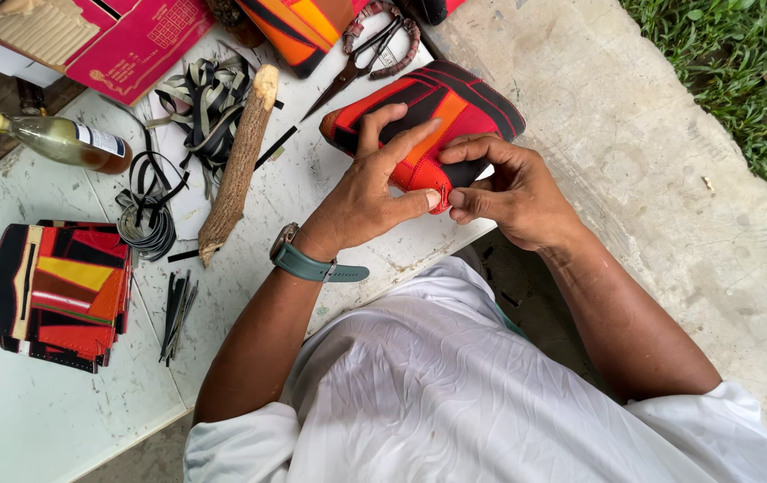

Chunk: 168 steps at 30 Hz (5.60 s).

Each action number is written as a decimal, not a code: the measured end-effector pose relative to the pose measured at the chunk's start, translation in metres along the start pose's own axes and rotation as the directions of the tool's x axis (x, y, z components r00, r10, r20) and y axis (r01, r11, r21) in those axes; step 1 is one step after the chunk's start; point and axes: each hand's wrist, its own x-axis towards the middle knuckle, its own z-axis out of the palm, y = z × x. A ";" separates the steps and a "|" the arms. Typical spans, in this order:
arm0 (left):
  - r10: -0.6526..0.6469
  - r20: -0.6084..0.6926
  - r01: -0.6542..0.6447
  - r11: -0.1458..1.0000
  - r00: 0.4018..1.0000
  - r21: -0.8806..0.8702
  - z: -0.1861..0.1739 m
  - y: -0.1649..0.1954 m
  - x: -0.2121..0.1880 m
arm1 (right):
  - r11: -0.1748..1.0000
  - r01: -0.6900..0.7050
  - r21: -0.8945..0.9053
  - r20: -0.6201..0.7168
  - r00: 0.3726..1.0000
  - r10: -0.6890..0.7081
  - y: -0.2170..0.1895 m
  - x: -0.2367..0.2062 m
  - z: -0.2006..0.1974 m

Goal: The person works on a colorful patchwork pouch at an outdoor table, turning it inside out and pressing out its seams by hand. They pick up thin black stiffener strips from the table and insert them into the pouch's edge, then press and shape the seams and handle the zipper edge to form the finished pouch.

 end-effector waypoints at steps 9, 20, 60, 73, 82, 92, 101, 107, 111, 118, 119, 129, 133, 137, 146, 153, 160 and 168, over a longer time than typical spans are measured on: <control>-0.056 -0.040 0.056 0.998 0.998 0.014 0.012 -0.001 -0.003 | 0.997 -0.043 -0.071 -0.028 0.999 0.041 0.008 -0.003 0.003; 0.039 0.031 -0.035 0.994 0.999 -0.107 0.000 -0.016 -0.011 | 0.998 0.033 -0.058 0.018 0.999 -0.032 0.010 0.000 0.012; 0.061 -0.219 0.082 0.807 0.974 0.585 -0.036 0.061 -0.096 | 0.952 0.188 0.242 -0.116 0.980 -0.164 0.019 0.011 -0.037; 0.424 -0.280 -0.245 0.830 0.862 0.501 -0.025 0.003 -0.055 | 0.993 0.113 0.041 -0.036 0.993 -0.111 0.041 0.030 -0.015; 0.285 -0.720 -0.171 0.958 0.633 0.229 -0.003 -0.046 -0.015 | 0.994 0.098 0.043 -0.162 0.983 -0.090 0.039 0.031 -0.018; -0.430 -0.758 -0.357 0.694 0.491 -0.625 -0.067 -0.104 -0.011 | 0.992 0.122 -0.021 -0.273 0.954 -0.123 0.064 0.037 -0.048; -0.053 -0.886 -0.221 0.960 0.460 -0.172 -0.070 -0.069 -0.029 | 1.000 -0.012 -0.011 -0.143 0.990 0.010 0.020 0.041 -0.008; 0.537 -0.238 -0.205 0.638 0.809 0.742 0.028 -0.032 -0.068 | 0.960 -0.216 0.176 0.240 0.956 0.171 0.006 0.086 0.012; 0.370 -0.080 -0.226 0.710 0.926 0.667 0.047 -0.041 -0.088 | 0.998 0.018 -0.067 0.249 0.969 -0.001 0.022 0.106 0.026; 0.341 -0.305 -0.083 0.777 0.889 0.624 0.031 -0.065 -0.136 | 0.624 0.625 -0.469 0.542 0.762 -0.355 -0.015 0.128 0.024; 0.319 -0.313 -0.055 0.775 0.895 0.630 0.028 -0.069 -0.148 | 0.442 0.654 -0.615 0.591 0.752 -0.291 -0.017 0.129 0.024; -0.034 -0.857 0.399 0.894 0.514 0.204 -0.088 -0.131 -0.276 | 0.207 0.543 -0.814 0.496 0.834 -0.240 -0.031 0.033 0.080; -0.149 -0.901 0.613 0.776 0.407 0.149 -0.136 -0.154 -0.295 | 0.426 0.742 -0.518 0.577 0.671 -0.466 -0.074 -0.052 0.123; -0.237 -0.882 0.662 0.742 0.408 0.107 -0.149 -0.160 -0.292 | 0.411 0.874 -0.260 0.814 0.427 -0.394 -0.101 -0.079 0.135; -0.117 -0.843 0.575 0.779 0.525 0.250 -0.176 -0.179 -0.286 | 0.303 0.830 -0.468 0.686 0.557 -0.468 -0.074 -0.046 0.138; -0.088 -0.843 0.586 0.756 0.531 0.290 -0.195 -0.211 -0.248 | 0.415 0.651 -0.636 0.606 0.754 -0.254 -0.029 -0.011 0.123; -0.099 -0.855 0.524 0.824 0.508 0.216 -0.197 -0.215 -0.225 | 0.478 0.546 -0.689 0.528 0.829 -0.185 -0.011 -0.009 0.125; -0.003 -0.691 0.442 0.770 0.723 0.460 -0.171 -0.179 -0.140 | 0.415 0.670 -0.616 0.641 0.732 -0.230 0.009 0.028 0.125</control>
